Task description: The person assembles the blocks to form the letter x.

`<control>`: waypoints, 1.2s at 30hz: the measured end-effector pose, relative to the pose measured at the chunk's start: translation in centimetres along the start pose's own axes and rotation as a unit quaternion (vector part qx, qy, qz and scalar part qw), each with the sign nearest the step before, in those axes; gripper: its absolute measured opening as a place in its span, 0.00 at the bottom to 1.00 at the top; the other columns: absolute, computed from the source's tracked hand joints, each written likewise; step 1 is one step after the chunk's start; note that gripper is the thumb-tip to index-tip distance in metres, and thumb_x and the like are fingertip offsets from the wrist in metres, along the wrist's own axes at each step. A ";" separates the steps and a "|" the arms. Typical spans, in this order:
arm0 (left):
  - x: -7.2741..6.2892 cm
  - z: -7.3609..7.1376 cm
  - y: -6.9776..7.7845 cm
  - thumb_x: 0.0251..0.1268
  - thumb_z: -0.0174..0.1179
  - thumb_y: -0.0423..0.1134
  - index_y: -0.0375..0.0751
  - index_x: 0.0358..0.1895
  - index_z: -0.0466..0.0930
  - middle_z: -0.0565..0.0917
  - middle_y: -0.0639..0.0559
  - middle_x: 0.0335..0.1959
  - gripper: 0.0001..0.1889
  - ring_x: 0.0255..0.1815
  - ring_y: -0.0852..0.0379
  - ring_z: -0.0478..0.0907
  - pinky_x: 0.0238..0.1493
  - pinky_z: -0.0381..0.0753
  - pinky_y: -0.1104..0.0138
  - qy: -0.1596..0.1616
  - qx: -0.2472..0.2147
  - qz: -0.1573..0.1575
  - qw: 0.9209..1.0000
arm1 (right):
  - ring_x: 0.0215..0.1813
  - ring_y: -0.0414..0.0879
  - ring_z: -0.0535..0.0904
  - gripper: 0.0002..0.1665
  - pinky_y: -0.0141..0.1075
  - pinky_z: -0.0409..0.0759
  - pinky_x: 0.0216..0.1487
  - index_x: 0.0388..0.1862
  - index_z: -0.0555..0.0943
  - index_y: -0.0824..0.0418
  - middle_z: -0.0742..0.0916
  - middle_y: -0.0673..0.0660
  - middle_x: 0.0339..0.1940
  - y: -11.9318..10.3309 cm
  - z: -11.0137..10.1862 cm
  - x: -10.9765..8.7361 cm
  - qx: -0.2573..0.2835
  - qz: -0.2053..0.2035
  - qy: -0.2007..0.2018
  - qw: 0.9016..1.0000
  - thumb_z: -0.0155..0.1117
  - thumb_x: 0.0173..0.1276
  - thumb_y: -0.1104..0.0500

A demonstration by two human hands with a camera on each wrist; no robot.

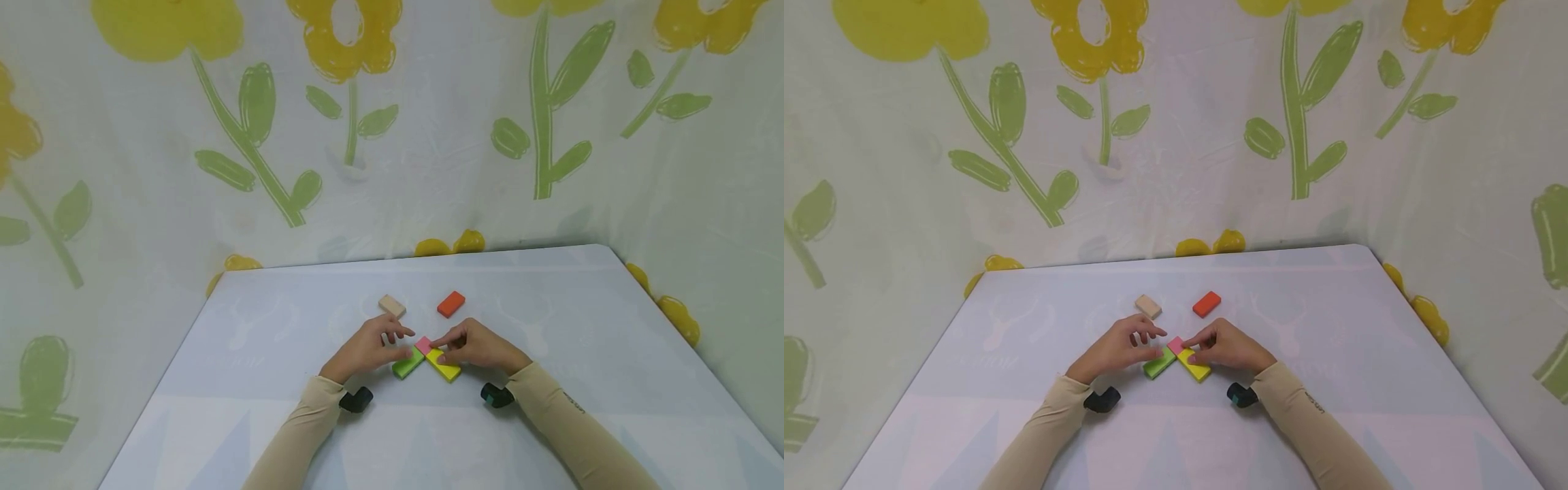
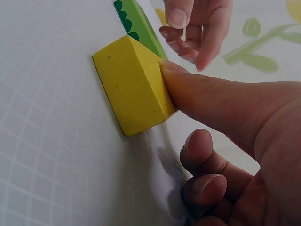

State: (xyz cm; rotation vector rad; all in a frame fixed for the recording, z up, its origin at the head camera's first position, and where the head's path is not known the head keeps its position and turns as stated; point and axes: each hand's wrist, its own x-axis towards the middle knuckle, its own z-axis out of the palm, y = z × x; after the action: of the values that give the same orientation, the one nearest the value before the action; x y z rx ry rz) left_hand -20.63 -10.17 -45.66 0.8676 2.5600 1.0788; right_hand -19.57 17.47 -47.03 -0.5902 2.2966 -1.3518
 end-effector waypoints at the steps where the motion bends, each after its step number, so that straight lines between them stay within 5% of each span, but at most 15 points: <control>1: 0.0 0.1 0.0 0.65 0.72 0.46 0.48 0.57 0.88 0.82 0.50 0.46 0.19 0.43 0.59 0.77 0.41 0.77 0.71 -0.001 0.003 0.002 1.000 | 0.25 0.41 0.67 0.21 0.30 0.61 0.27 0.57 0.87 0.64 0.72 0.49 0.20 0.0 0.0 0.0 0.002 -0.003 0.000 1.000 0.75 0.66 0.61; 36: 0.0 0.9 0.0 0.62 0.75 0.43 0.50 0.55 0.90 0.81 0.51 0.44 0.17 0.43 0.57 0.74 0.40 0.73 0.71 -0.021 0.007 0.010 1.000 | 0.24 0.39 0.66 0.20 0.28 0.61 0.26 0.56 0.88 0.63 0.72 0.48 0.19 0.4 0.0 0.3 -0.002 -0.009 -0.003 1.000 0.75 0.66 0.60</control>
State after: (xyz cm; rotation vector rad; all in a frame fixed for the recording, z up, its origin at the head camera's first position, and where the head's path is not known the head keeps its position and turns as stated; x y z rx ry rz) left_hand -20.28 -9.62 -46.33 0.9117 2.5334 1.0385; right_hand -19.88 17.44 -47.46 -0.6165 2.2959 -1.3524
